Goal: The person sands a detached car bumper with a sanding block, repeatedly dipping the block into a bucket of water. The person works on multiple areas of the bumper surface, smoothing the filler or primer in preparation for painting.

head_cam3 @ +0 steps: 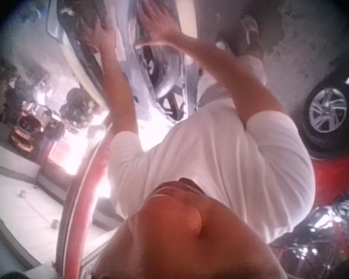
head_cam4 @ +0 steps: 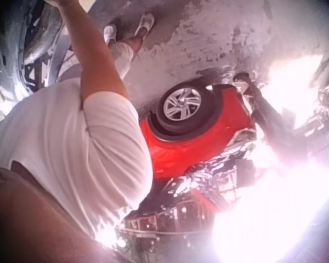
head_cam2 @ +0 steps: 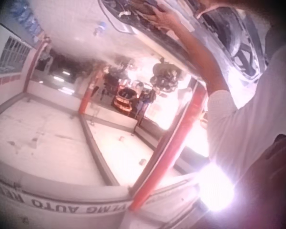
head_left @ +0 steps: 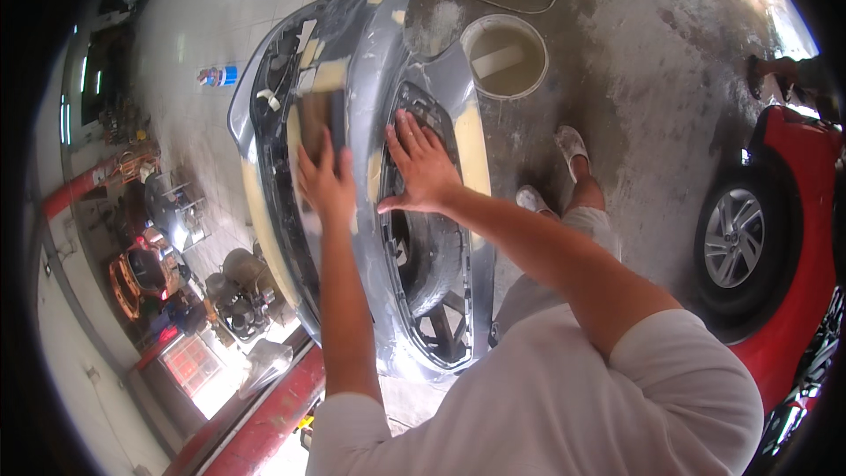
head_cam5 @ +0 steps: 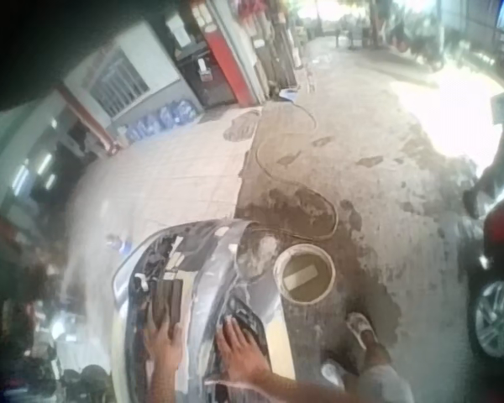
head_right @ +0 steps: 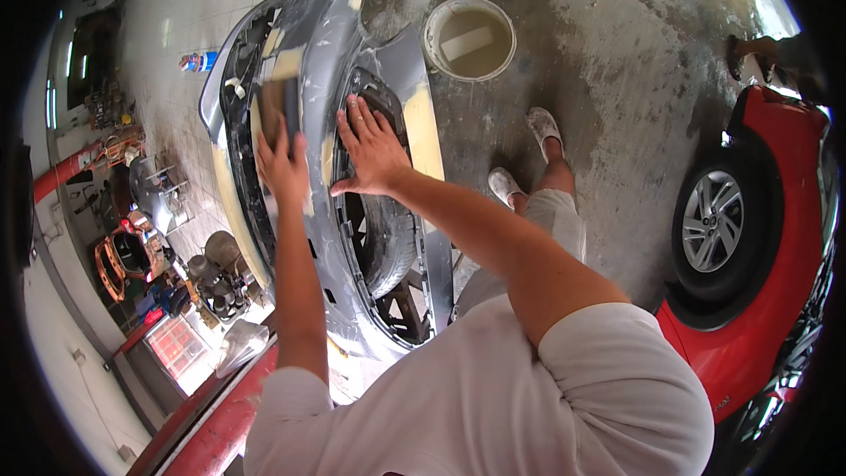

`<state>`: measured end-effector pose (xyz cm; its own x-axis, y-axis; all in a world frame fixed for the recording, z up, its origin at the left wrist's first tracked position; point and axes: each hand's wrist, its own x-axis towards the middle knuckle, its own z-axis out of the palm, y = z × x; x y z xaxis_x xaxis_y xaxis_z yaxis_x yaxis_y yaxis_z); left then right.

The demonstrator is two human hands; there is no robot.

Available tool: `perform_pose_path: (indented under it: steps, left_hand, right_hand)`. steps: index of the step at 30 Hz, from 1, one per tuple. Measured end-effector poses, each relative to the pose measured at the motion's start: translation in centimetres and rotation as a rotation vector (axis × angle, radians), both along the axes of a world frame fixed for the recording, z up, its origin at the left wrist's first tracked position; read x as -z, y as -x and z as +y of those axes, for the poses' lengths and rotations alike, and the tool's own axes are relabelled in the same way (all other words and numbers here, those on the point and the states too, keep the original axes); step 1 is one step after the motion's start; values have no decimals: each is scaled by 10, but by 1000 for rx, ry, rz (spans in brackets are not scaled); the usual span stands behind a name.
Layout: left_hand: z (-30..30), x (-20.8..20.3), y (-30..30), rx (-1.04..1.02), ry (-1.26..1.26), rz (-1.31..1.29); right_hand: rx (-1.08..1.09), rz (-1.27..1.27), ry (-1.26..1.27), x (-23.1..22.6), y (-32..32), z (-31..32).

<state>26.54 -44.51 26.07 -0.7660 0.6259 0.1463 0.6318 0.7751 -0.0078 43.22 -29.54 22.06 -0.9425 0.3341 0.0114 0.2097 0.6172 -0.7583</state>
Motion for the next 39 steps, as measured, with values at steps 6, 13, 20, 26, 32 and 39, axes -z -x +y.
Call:
perform_pose_path:
  steps: [6, 13, 20, 26, 32, 39]
  left_hand:
    - [-15, -15, -29, 220, 8, -16]
    - [40, -19, 69, 7, 78, -25]
    - [-73, -10, -53, 337, 80, 21]
    - [63, -17, 71, 223, 229, 15]
    - [9, -28, -5, 149, 272, -90]
    - [-24, -59, -42, 202, 163, -77]
  right_hand:
    - [14, 13, 13, -2, 1, 2]
    - [2, 33, 9, -8, 14, -10]
    - [90, 144, 184, 5, -3, -5]
    - [106, 296, 100, 23, 11, -29]
    - [145, 273, 111, 40, 0, -21]
    - [69, 201, 124, 32, 9, -36]
